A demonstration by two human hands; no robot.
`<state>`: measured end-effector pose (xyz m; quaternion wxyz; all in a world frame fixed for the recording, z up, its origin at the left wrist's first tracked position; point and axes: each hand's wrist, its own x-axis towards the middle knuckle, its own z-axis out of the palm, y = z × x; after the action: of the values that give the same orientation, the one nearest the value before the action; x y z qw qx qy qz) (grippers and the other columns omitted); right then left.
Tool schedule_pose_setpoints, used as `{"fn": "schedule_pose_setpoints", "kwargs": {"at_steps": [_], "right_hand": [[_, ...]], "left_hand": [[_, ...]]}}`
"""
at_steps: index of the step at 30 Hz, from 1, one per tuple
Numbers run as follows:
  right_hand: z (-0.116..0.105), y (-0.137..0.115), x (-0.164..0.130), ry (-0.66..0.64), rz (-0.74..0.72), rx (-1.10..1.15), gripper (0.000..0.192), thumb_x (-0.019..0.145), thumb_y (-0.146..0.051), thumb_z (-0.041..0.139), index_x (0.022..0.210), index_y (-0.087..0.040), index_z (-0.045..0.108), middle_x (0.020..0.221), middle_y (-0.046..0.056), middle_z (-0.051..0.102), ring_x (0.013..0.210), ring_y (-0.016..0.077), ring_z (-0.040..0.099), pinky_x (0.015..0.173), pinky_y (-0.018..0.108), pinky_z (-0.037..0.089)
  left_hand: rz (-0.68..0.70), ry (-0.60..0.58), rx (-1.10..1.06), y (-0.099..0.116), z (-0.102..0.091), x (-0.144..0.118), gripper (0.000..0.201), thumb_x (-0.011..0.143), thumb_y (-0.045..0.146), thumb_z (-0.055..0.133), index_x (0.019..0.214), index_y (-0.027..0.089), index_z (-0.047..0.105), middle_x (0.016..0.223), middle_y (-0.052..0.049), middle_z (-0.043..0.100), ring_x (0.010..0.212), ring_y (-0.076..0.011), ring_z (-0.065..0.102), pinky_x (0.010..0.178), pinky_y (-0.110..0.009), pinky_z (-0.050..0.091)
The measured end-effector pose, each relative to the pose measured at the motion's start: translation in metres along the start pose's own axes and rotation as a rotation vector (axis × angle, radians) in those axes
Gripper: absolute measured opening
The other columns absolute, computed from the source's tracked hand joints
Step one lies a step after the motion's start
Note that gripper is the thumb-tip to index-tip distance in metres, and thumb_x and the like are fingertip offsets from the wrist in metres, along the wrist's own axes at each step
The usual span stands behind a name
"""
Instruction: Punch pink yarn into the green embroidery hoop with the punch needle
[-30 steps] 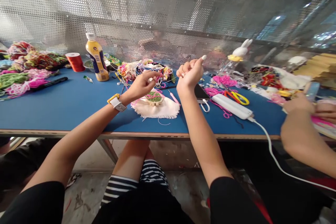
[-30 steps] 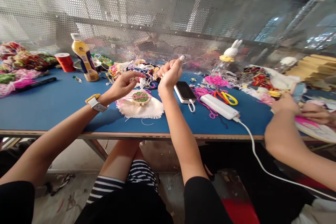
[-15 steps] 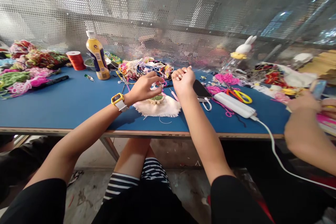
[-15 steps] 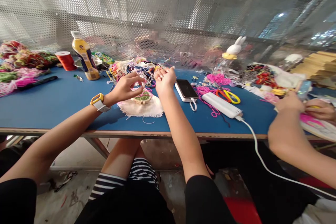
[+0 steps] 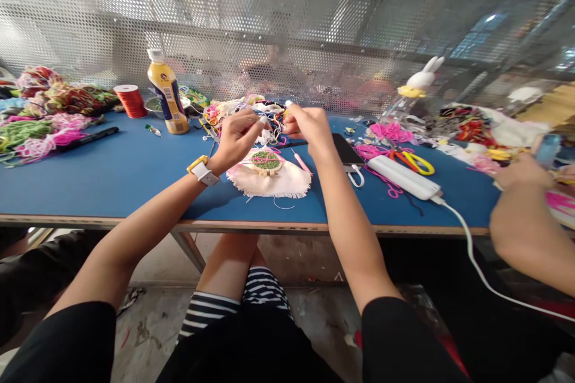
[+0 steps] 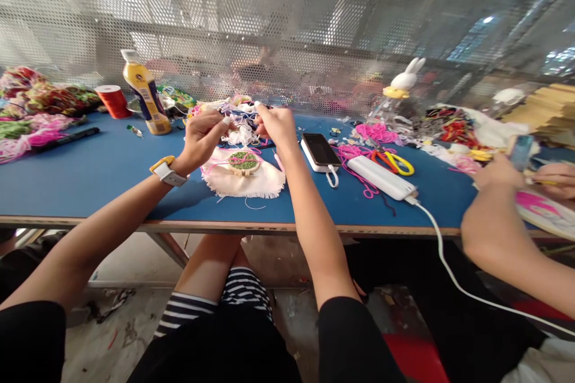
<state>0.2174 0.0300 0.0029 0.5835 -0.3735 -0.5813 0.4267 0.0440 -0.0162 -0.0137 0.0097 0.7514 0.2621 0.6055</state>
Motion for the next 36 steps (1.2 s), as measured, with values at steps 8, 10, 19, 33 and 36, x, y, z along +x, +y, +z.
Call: {"fn": "schedule_pose_setpoints", "kwargs": {"at_steps": [8,10,19,33,36], "right_hand": [[0.02,-0.013,-0.023,-0.343,-0.322,-0.093,0.025,0.076,-0.042,0.073,0.072,-0.022,0.059,0.072,-0.001,0.062,0.08,0.0155,0.063,0.07,0.028,0.052],[0.026,-0.008,-0.025,-0.414,-0.224,-0.019,0.026,0.078,-0.039,0.072,0.066,-0.021,0.057,0.058,-0.004,0.055,0.062,0.0123,0.058,0.059,0.025,0.049],[0.034,-0.005,-0.027,-0.264,-0.2,0.115,0.007,0.085,-0.024,0.065,0.079,-0.023,0.063,0.051,-0.008,0.046,0.045,0.0075,0.04,0.046,0.021,0.039],[0.037,-0.009,-0.031,-0.405,-0.026,0.31,0.009,0.09,-0.026,0.056,0.081,-0.023,0.053,0.049,-0.01,0.032,0.039,0.0056,0.026,0.039,0.017,0.027],[0.037,-0.014,-0.036,-0.496,0.076,0.38,0.013,0.091,-0.013,0.046,0.082,-0.022,0.051,0.048,-0.011,0.028,0.038,0.0054,0.02,0.038,0.017,0.021]], "left_hand": [[-0.208,0.096,-0.173,-0.008,-0.006,0.007,0.032,0.089,0.036,0.055,0.062,0.02,0.062,0.058,-0.002,0.057,0.059,-0.0114,0.055,0.051,-0.023,0.043],[-0.225,0.087,-0.17,-0.007,-0.008,0.008,0.034,0.088,0.039,0.057,0.06,0.02,0.061,0.057,-0.002,0.057,0.06,-0.0117,0.056,0.05,-0.023,0.043],[-0.243,0.089,-0.183,-0.014,-0.011,0.015,0.035,0.089,0.049,0.055,0.078,0.019,0.07,0.059,-0.002,0.059,0.051,-0.0088,0.051,0.044,-0.022,0.036],[-0.259,0.047,-0.297,-0.021,-0.01,0.015,0.029,0.088,0.046,0.06,0.081,0.019,0.066,0.06,0.0,0.06,0.051,-0.0078,0.054,0.046,-0.02,0.04],[-0.223,0.06,-0.291,-0.02,-0.01,0.016,0.031,0.084,0.045,0.065,0.072,0.017,0.065,0.063,-0.002,0.063,0.054,-0.0071,0.056,0.049,-0.019,0.042]]}}
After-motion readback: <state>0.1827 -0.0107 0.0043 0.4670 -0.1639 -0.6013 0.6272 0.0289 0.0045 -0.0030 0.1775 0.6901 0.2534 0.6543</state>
